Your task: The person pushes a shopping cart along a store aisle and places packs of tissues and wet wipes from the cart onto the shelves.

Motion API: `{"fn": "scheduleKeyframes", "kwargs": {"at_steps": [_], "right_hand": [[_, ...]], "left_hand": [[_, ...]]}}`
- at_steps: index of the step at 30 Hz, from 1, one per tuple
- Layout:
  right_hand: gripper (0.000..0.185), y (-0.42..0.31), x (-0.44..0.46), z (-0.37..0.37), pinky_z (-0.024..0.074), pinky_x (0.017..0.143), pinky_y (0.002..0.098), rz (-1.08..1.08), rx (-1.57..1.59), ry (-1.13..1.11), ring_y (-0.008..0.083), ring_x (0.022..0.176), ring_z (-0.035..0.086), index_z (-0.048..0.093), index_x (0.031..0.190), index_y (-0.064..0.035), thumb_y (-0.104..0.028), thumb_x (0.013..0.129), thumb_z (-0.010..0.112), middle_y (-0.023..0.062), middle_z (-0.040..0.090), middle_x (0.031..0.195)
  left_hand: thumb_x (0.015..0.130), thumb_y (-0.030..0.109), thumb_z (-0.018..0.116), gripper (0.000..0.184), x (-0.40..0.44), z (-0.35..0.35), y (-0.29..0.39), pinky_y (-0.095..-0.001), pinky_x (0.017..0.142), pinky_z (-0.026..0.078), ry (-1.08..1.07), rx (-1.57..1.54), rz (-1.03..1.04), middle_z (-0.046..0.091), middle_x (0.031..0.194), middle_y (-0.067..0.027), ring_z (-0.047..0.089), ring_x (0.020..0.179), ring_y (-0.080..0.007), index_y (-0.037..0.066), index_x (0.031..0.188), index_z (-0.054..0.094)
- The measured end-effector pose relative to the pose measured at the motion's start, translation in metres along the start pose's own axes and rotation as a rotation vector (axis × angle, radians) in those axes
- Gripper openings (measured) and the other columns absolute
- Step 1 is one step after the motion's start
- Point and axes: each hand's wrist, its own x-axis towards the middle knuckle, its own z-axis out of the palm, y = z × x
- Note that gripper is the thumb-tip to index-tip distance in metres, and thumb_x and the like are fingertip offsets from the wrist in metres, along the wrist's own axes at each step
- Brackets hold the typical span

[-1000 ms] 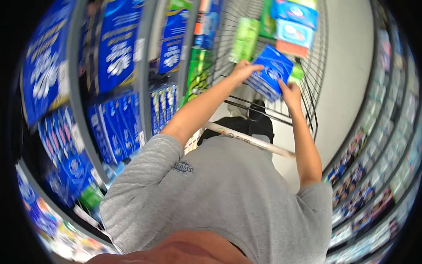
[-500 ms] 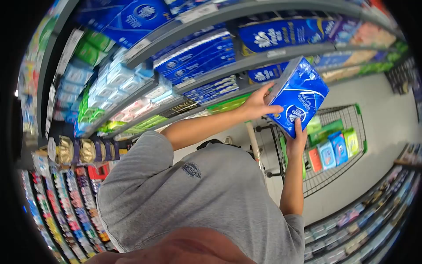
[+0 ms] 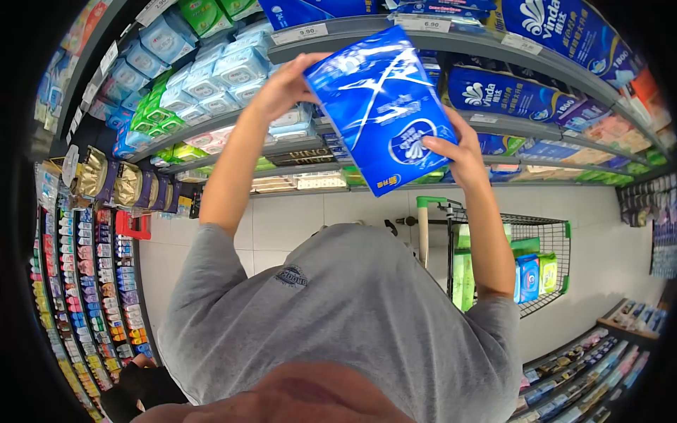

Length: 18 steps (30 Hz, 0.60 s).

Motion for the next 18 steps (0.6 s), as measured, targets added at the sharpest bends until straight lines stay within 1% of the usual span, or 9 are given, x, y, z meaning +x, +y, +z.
{"fn": "scheduleKeyframes", "kwargs": {"at_steps": [2, 5, 6, 8, 10, 12, 13, 16, 18], "right_hand": [[0.080, -0.007, 0.012, 0.015, 0.0437, 0.099, 0.0336, 0.052, -0.032, -0.101, 0.0228, 0.110, 0.059, 0.048, 0.137, 0.0054, -0.010, 0.066, 0.083, 0.0160, 0.062, 0.121], [0.081, -0.024, 0.030, 0.036, 0.0436, 0.099, 0.0343, 0.011, -0.226, -0.228, 0.0234, 0.110, 0.059, 0.050, 0.135, 0.0037, -0.012, 0.064, 0.085, 0.0164, 0.063, 0.121], [0.078, -0.029, 0.037, 0.041, 0.0437, 0.099, 0.0348, -0.002, -0.287, -0.253, 0.0236, 0.111, 0.059, 0.053, 0.133, 0.0020, -0.014, 0.065, 0.086, 0.0163, 0.063, 0.121], [0.069, -0.048, 0.042, 0.057, 0.0423, 0.101, 0.0346, -0.073, -0.350, -0.271, 0.0225, 0.115, 0.056, 0.054, 0.134, -0.0017, -0.020, 0.072, 0.079, 0.0144, 0.061, 0.125], [0.060, -0.049, 0.060, 0.049, 0.0460, 0.095, 0.0327, -0.145, -0.267, -0.216, 0.0218, 0.117, 0.055, 0.052, 0.136, -0.0016, -0.032, 0.086, 0.069, 0.0166, 0.057, 0.132], [0.067, -0.056, 0.066, 0.048, 0.0454, 0.095, 0.0328, -0.224, 0.043, -0.216, 0.0225, 0.119, 0.054, 0.044, 0.141, 0.0010, -0.041, 0.091, 0.062, 0.0174, 0.053, 0.136], [0.060, -0.055, 0.068, 0.048, 0.0453, 0.095, 0.0355, -0.264, 0.096, -0.238, 0.0224, 0.119, 0.055, 0.042, 0.142, -0.0019, -0.032, 0.094, 0.062, 0.0144, 0.057, 0.130], [0.080, -0.061, 0.075, 0.068, 0.0402, 0.102, 0.0361, -0.215, -0.140, -0.219, 0.0235, 0.125, 0.050, 0.033, 0.145, 0.0042, -0.035, 0.087, 0.069, 0.0173, 0.048, 0.139], [0.085, -0.082, 0.087, 0.090, 0.0368, 0.108, 0.0397, -0.324, -0.395, -0.176, 0.0277, 0.128, 0.047, 0.037, 0.141, 0.0055, -0.032, 0.078, 0.080, 0.0213, 0.050, 0.135]], "left_hand": [[0.093, 0.052, 0.057, 0.068, -0.013, -0.023, 0.011, -0.0398, 0.091, 0.052, -0.073, 0.095, -0.039, 0.058, 0.129, -0.0143, 0.060, 0.112, -0.0244, 0.002, 0.138, 0.048], [0.080, 0.042, 0.078, 0.088, -0.034, -0.024, 0.026, -0.0354, 0.104, 0.041, -0.107, 0.301, -0.152, 0.054, 0.134, -0.0190, 0.053, 0.123, -0.0228, -0.001, 0.145, 0.037], [0.079, 0.036, 0.078, 0.085, -0.041, -0.013, 0.028, -0.0333, 0.103, 0.043, -0.036, 0.424, -0.148, 0.056, 0.132, -0.0162, 0.055, 0.119, -0.0219, -0.005, 0.143, 0.039], [0.076, 0.028, 0.083, 0.079, -0.046, -0.008, 0.027, -0.0343, 0.097, 0.048, 0.094, 0.336, -0.139, 0.061, 0.123, -0.0182, 0.061, 0.111, -0.0230, -0.007, 0.136, 0.046], [0.075, 0.022, 0.082, 0.072, -0.052, -0.015, 0.027, -0.0320, 0.090, 0.052, 0.266, 0.180, 0.017, 0.065, 0.115, -0.0159, 0.065, 0.100, -0.0215, -0.007, 0.132, 0.049], [0.074, 0.015, 0.079, 0.065, -0.056, -0.022, 0.037, -0.0307, 0.084, 0.054, 0.337, 0.053, 0.156, 0.067, 0.109, -0.0144, 0.066, 0.094, -0.0195, -0.007, 0.129, 0.051], [0.075, 0.014, 0.079, 0.062, -0.056, -0.025, 0.041, -0.0304, 0.084, 0.054, 0.380, 0.019, 0.188, 0.067, 0.108, -0.0141, 0.066, 0.093, -0.0193, -0.007, 0.127, 0.052], [0.079, 0.016, 0.077, 0.053, -0.056, -0.032, 0.051, -0.0292, 0.083, 0.052, 0.501, 0.007, 0.292, 0.066, 0.107, -0.0124, 0.065, 0.092, -0.0179, -0.006, 0.122, 0.055], [0.079, 0.017, 0.077, 0.052, -0.050, -0.036, 0.057, -0.0291, 0.084, 0.051, 0.500, 0.042, 0.413, 0.066, 0.107, -0.0119, 0.064, 0.093, -0.0171, -0.005, 0.122, 0.056]]}}
